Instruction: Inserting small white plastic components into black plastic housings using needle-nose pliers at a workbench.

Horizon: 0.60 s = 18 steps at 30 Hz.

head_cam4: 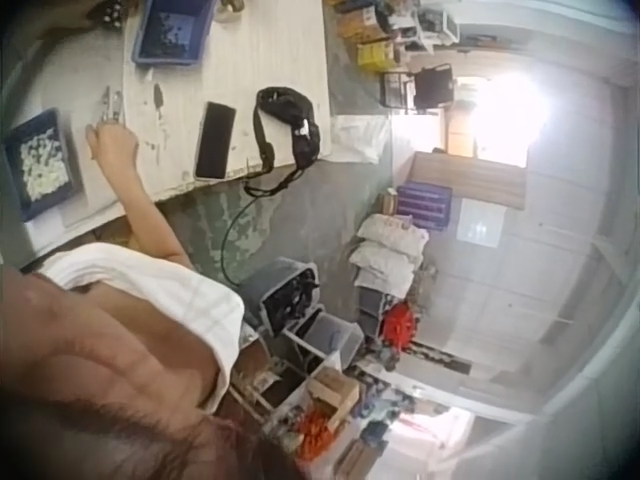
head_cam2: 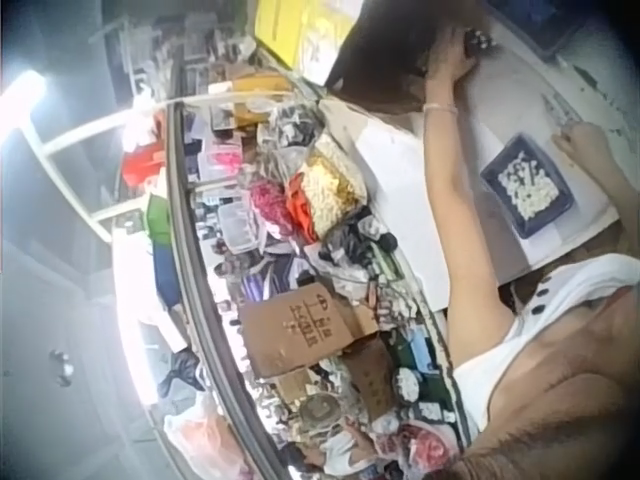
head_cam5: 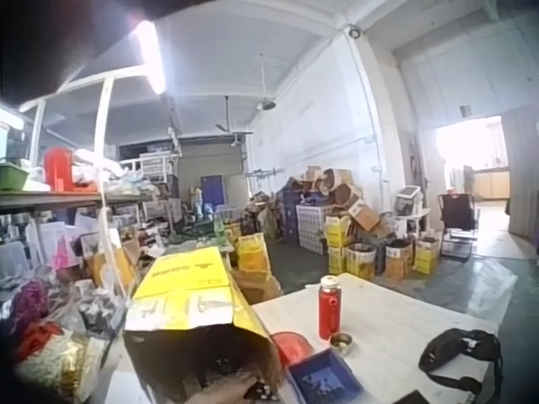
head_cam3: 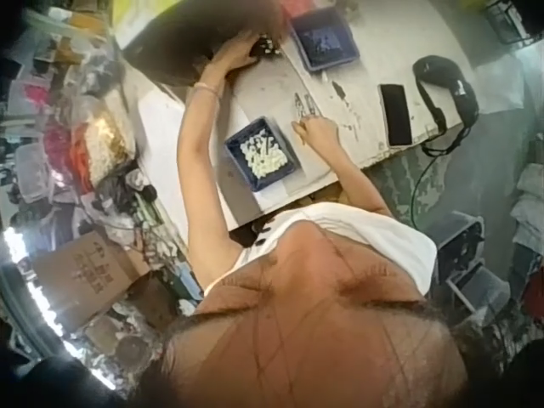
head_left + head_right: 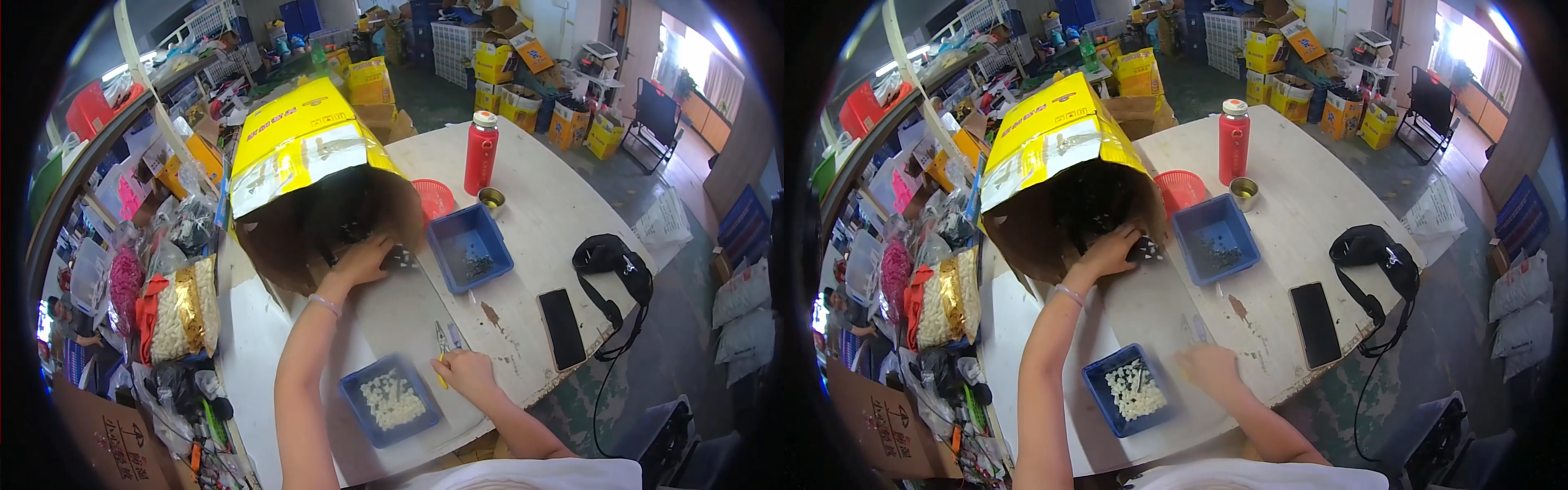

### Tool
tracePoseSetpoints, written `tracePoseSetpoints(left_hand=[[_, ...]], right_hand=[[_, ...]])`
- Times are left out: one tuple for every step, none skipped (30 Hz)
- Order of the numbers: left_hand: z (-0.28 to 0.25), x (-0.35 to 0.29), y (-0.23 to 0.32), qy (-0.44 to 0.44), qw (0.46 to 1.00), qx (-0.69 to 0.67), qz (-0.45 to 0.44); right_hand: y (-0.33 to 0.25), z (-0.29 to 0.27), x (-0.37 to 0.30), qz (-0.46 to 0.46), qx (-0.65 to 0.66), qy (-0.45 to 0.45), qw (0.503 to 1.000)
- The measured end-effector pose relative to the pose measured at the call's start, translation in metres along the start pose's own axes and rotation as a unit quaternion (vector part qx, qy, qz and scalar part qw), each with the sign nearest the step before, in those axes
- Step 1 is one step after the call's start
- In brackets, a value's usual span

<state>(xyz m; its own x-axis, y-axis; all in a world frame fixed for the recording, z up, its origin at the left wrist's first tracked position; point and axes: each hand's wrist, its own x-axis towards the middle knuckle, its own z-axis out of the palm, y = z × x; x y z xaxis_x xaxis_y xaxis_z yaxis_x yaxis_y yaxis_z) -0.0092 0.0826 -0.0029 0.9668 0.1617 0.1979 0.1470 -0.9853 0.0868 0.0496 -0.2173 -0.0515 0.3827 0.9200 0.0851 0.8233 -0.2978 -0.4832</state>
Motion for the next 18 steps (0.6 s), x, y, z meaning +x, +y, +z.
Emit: tracePoseSetpoints(left_hand=[[0.002, 0.004, -0.002, 0.003, 1.0, -0.001, 0.001], [0.005, 0.008, -0.005, -0.024, 1.0, -0.014, -0.012], [0.008, 0.01, -0.006, -0.055, 0.998, -0.031, -0.024], [0.011, 0.01, -0.005, -0.057, 0.997, -0.035, -0.025], [0.015, 0.008, -0.004, -0.069, 0.996, -0.013, -0.045], [0.013, 0.003, -0.001, -0.08, 0.995, 0.012, -0.066], [0.014, -0.006, -0.001, -0.081, 0.994, 0.012, -0.071], [0.016, -0.018, -0.003, -0.021, 0.996, -0.017, -0.083], [0.011, -0.027, 0.004, 0.039, 0.994, -0.046, -0.095], [0.007, -0.037, 0.01, 0.09, 0.981, -0.102, -0.14], [0.001, -0.05, 0.017, 0.141, 0.96, -0.156, -0.186], [-0.009, -0.063, 0.031, 0.178, 0.916, -0.237, -0.272], [-0.009, -0.081, 0.036, 0.271, 0.875, -0.284, -0.282], [-0.008, -0.104, 0.043, 0.361, 0.825, -0.327, -0.287], [-0.007, -0.125, 0.052, 0.43, 0.732, -0.46, -0.26], [-0.023, -0.144, 0.069, 0.416, 0.694, -0.519, -0.277], [-0.03, -0.167, 0.084, 0.454, 0.661, -0.517, -0.298], [-0.029, -0.195, 0.094, 0.47, 0.631, -0.533, -0.312]], right_hand=[[-0.001, 0.0, -0.001, -0.002, 0.005, 0.002, 1.0], [0.0, 0.0, -0.002, -0.006, 0.011, 0.004, 1.0], [0.001, 0.003, -0.001, -0.003, 0.01, 0.0, 1.0], [0.003, 0.006, 0.0, -0.004, 0.011, 0.003, 1.0], [0.004, 0.009, 0.0, -0.007, 0.012, 0.004, 1.0], [0.003, 0.01, -0.001, -0.01, 0.013, 0.002, 1.0], [0.001, 0.009, -0.001, -0.002, 0.004, -0.005, 1.0], [-0.002, 0.009, 0.0, 0.004, -0.004, -0.014, 1.0], [-0.004, 0.005, -0.001, -0.001, -0.003, -0.021, 1.0], [-0.007, -0.001, -0.001, 0.008, -0.014, -0.031, 0.999], [-0.01, -0.004, -0.001, 0.015, -0.024, -0.042, 0.999], [-0.009, -0.003, -0.002, 0.028, -0.023, -0.045, 0.998], [-0.003, 0.002, -0.001, 0.024, -0.006, -0.034, 0.999], [0.002, 0.005, -0.002, 0.021, 0.012, -0.024, 0.999], [0.001, 0.001, 0.001, 0.04, 0.006, -0.054, 0.998], [0.002, -0.006, 0.001, 0.04, 0.008, -0.058, 0.997], [-0.002, -0.017, 0.0, 0.042, 0.032, -0.078, 0.996], [-0.005, -0.026, -0.001, 0.042, 0.057, -0.098, 0.993]])
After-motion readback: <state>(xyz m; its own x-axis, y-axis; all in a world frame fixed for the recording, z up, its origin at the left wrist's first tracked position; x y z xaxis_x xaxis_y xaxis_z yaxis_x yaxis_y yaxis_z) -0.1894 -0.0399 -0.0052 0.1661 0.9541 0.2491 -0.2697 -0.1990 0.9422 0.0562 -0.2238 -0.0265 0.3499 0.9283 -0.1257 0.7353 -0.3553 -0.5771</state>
